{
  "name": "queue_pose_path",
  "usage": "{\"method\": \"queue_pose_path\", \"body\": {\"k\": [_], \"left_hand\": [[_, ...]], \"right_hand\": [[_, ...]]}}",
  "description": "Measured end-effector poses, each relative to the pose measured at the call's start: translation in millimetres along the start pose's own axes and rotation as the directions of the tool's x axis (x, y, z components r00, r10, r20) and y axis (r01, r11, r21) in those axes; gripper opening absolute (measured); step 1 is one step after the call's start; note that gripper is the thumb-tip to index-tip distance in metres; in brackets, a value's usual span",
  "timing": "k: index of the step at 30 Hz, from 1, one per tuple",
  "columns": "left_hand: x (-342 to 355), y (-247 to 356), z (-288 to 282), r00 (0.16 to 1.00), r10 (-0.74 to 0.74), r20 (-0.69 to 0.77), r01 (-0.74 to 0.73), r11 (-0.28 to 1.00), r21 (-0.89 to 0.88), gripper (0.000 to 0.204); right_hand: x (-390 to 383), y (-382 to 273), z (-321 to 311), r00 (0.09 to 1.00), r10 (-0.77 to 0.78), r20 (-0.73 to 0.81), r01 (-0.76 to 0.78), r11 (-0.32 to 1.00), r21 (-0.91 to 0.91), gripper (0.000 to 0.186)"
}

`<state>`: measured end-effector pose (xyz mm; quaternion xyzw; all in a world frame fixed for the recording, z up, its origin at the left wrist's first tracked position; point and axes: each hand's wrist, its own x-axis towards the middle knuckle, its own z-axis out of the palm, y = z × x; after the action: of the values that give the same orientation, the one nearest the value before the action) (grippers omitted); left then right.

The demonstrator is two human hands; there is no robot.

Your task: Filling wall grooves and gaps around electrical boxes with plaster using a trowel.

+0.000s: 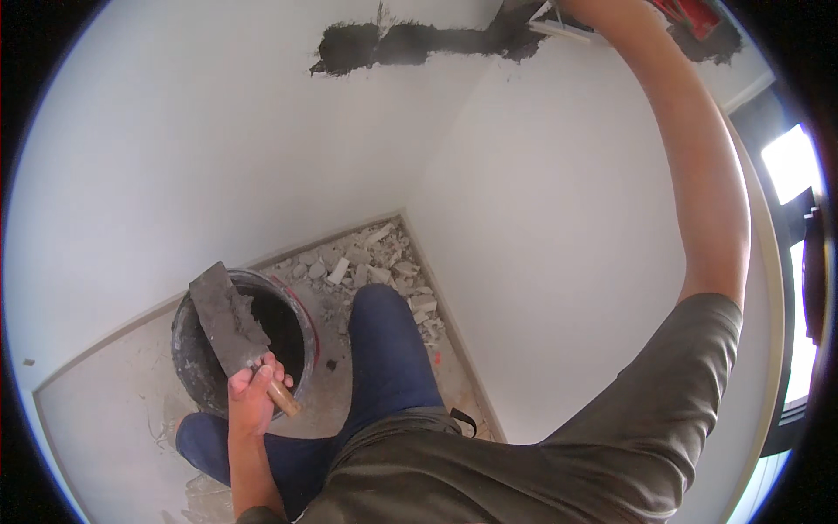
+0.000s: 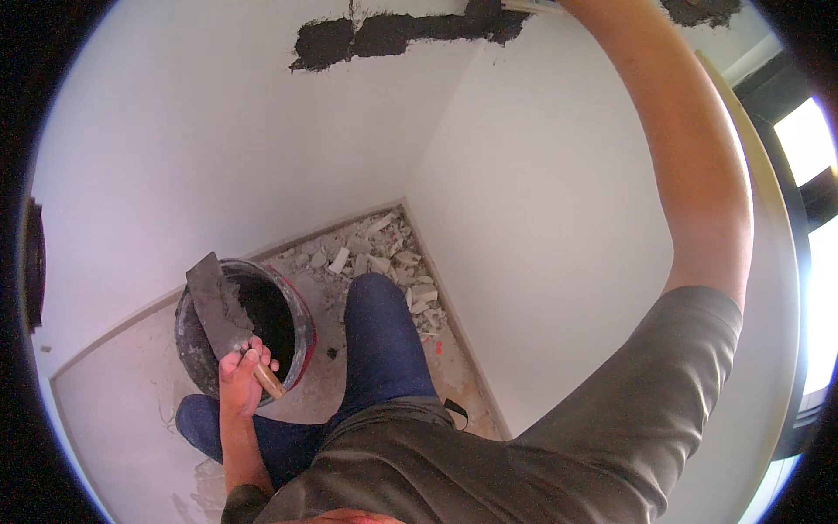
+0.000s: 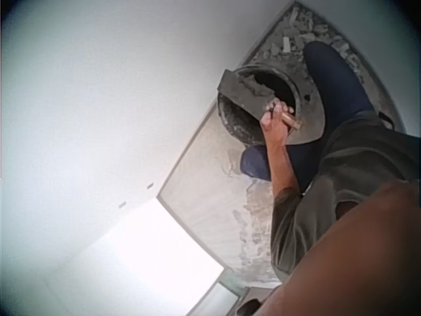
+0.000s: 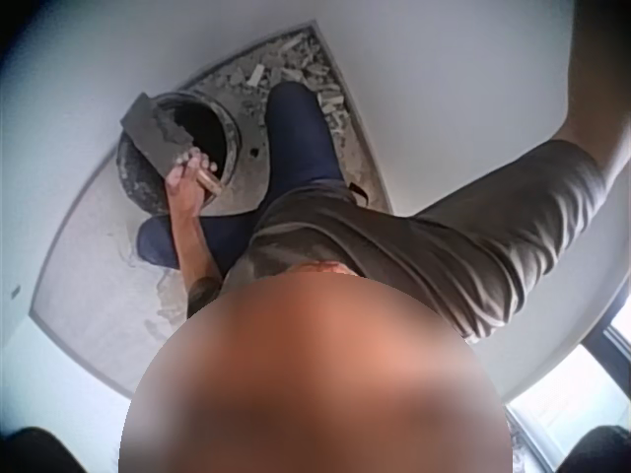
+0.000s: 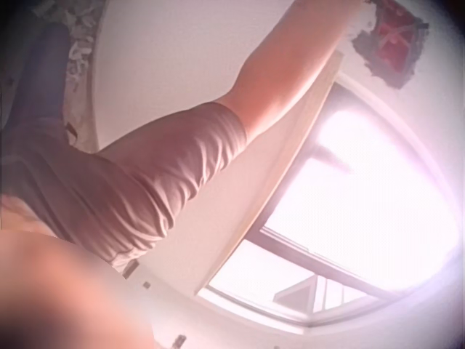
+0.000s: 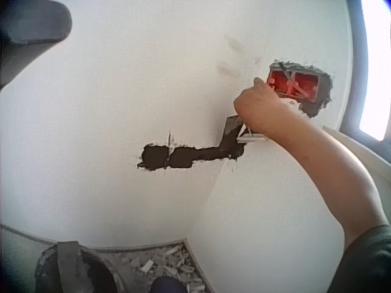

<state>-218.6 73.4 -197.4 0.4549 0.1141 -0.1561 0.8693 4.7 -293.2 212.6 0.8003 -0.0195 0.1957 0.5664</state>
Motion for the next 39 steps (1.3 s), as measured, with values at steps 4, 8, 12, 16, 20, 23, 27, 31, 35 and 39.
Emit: {"method": "queue_pose_path", "body": {"k": [4,8,12,16,20,23,27,31,35,39], "left_hand": [[-1,1,2,1.000,0.000,0.013,0.000,1.000,0.006,0.019],[-1,3,4,1.000,-0.016,0.000,0.016,1.000,0.010,0.019],[0,2,5,1.000,-0.018,0.000,0.018,1.000,0.017,0.021],[0,2,0,1.000,-0.018,-0.006,0.018,1.000,0.017,0.022],[0,2,0,1.000,-0.018,0.010,0.018,1.000,0.020,0.022],[0,3,0,1.000,-0.015,0.014,0.015,1.000,0.019,0.022],[1,1,2,1.000,-0.005,0.028,0.004,1.000,0.009,0.021],[-1,3,1,1.000,-0.007,0.014,0.007,1.000,0.011,0.021],[1,1,2,0.999,-0.004,0.036,0.004,1.000,0.019,0.021],[-2,2,-3,1.000,-0.006,0.008,0.006,1.000,0.021,0.023]], "right_hand": [[-8,18,4,0.826,-0.372,-0.423,0.562,0.598,0.571,0.013],[4,18,5,0.792,-0.421,-0.441,0.609,0.579,0.541,0.013],[21,19,-2,0.792,-0.493,-0.360,0.605,0.556,0.569,0.012],[30,-3,-36,0.987,-0.071,0.141,0.063,0.996,0.059,0.015],[40,46,-24,0.773,-0.614,-0.161,0.531,0.487,0.693,0.017],[34,-25,-17,0.976,-0.196,0.090,0.192,0.980,0.053,0.015],[51,-29,34,0.982,-0.186,0.018,0.186,0.983,0.006,0.011],[48,-6,25,0.817,-0.503,-0.283,0.570,0.624,0.535,0.011],[57,-41,33,0.989,-0.143,0.047,0.140,0.988,0.065,0.012],[37,1,12,0.854,-0.474,-0.216,0.500,0.632,0.592,0.016]]}}
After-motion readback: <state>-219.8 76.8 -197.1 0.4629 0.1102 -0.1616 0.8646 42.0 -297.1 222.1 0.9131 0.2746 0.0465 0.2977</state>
